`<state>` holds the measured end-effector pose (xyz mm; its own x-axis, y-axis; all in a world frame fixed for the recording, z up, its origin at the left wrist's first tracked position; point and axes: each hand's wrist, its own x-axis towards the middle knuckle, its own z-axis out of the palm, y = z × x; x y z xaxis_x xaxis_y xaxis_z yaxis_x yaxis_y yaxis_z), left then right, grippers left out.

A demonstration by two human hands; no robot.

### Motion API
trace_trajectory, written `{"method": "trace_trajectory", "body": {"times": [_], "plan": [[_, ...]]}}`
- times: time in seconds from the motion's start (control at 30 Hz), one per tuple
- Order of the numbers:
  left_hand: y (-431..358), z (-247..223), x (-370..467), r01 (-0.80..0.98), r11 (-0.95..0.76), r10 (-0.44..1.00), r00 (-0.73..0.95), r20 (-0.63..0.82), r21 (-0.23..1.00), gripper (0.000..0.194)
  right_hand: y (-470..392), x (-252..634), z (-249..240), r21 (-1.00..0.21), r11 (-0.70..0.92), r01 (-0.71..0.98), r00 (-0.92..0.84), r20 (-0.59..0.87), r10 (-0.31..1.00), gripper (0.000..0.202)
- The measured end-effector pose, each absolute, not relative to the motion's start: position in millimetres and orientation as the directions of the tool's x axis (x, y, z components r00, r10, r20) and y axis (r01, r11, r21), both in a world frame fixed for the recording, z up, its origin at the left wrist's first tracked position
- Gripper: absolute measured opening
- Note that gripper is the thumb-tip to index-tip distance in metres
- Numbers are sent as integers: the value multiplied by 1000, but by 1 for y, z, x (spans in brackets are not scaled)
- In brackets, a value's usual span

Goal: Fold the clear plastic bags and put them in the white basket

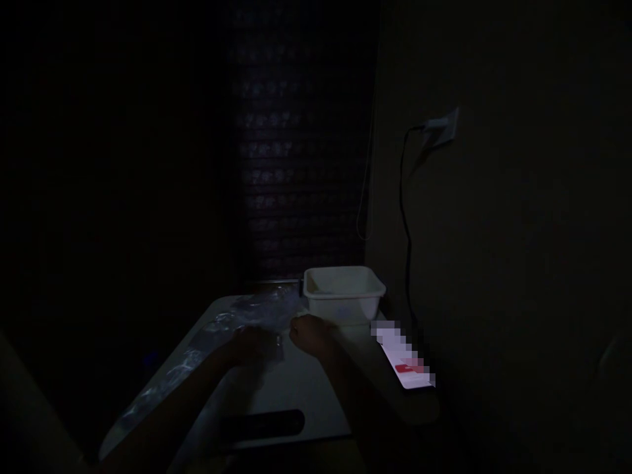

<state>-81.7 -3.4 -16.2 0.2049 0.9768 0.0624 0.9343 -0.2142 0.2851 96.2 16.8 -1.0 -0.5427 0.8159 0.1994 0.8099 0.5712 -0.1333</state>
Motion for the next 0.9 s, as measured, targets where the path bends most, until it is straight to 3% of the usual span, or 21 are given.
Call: {"method": "trace_trajectory", "body": {"times": [0.1,0.23,0.33,0.43,0.53,0.67,0.9], "plan": [[-4,-10,-85,975,-201,979,196,61,90,23,17,99,-4,-137,573,808,-549,180,816,26],[-4,3,-77,979,-203,974,203,99,-15,28,18,107,-6,-224,562,796,-536,169,827,25],[-4,10,-62,977,-210,963,212,163,-31,27,20,111,-10,-468,507,724,-463,215,860,27],[-3,14,-45,963,-266,930,266,255,-36,28,23,112,-13,-762,405,505,-404,206,891,35],[-2,17,-30,970,-242,928,231,293,1,29,23,112,-11,-875,310,371,-371,167,914,29],[-1,18,-15,968,-244,925,218,311,49,31,22,117,-6,-840,298,453,-282,181,942,24],[-3,21,0,951,-307,870,266,416,34,30,22,141,-1,-594,302,745,-102,347,932,20]]}}
